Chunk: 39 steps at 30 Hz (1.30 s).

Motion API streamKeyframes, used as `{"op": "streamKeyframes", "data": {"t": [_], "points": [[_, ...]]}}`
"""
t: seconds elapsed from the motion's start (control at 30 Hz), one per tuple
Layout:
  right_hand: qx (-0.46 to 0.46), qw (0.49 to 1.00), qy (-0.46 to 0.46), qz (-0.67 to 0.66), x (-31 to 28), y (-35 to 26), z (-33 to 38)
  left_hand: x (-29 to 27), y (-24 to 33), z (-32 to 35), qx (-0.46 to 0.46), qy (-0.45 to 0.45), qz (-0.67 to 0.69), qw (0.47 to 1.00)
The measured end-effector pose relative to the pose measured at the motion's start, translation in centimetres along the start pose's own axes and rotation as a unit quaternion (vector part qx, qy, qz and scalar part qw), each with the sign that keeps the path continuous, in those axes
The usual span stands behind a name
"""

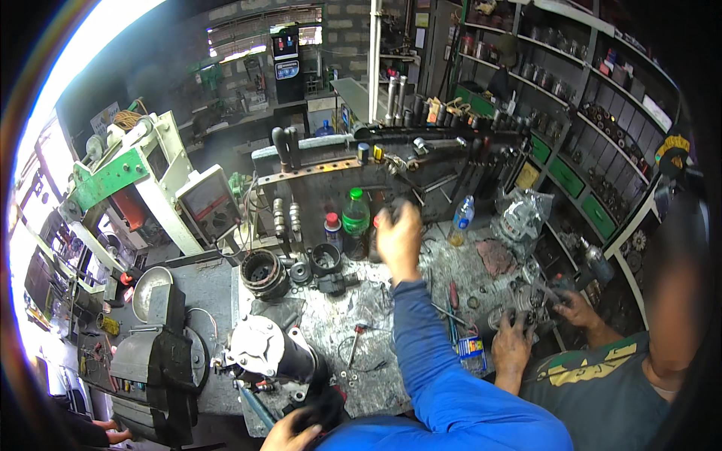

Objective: The person assembles a cylindrical mechanical component on a workbench. They use a T-handle wrench to tighten bolts, a hammer to tap parts into place, and a cordless impact driver to secure fasteners. The person also wipes the component with a cloth and handles small parts like bolts and a rubber seal.

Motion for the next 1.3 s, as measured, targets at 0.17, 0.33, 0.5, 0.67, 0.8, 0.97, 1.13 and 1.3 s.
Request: {"op": "streamKeyframes", "data": {"t": [0.17, 0.33, 0.5, 0.67, 0.8, 0.97, 1.13, 1.3], "points": [[-0.218, 0.972, 0.079, 0.033, -2.1, -6.1, -15.8, -2.7, -4.5, 7.1, -0.046, 0.187, -0.061, 0.979], [-0.222, 0.928, -0.142, 0.265, -1.1, -8.7, -21.7, -5.0, -6.1, 10.3, -0.076, 0.292, -0.018, 0.953], [-0.262, 0.877, -0.223, 0.336, -0.2, -8.8, -23.1, -6.1, -6.7, 9.3, -0.129, 0.315, 0.005, 0.940], [-0.276, 0.881, -0.198, 0.330, 0.0, -8.2, -24.0, -5.5, -7.0, 8.2, -0.084, 0.289, -0.055, 0.952], [-0.278, 0.891, -0.206, 0.294, -0.4, -7.8, -24.8, -4.7, -7.9, 7.8, -0.091, 0.279, -0.044, 0.955], [-0.275, 0.867, -0.287, 0.301, 0.1, -8.1, -26.2, -4.2, -8.7, 7.5, -0.103, 0.282, -0.053, 0.952], [-0.270, 0.833, -0.345, 0.338, 0.7, -9.0, -27.1, -4.6, -9.0, 7.4, -0.092, 0.285, -0.079, 0.951], [-0.259, 0.841, -0.339, 0.332, 0.6, -9.3, -27.3, -4.4, -10.2, 7.5, -0.102, 0.295, -0.075, 0.947]]}}
Point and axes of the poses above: each hand's wrist, its own z-axis away from the middle knuckle, its own x-axis out of the palm, y = z × x, the point moved 1 cm from there along -z, towards the middle knuckle, and after that the axes turned 4 degrees about x, right-handed, at the moved point
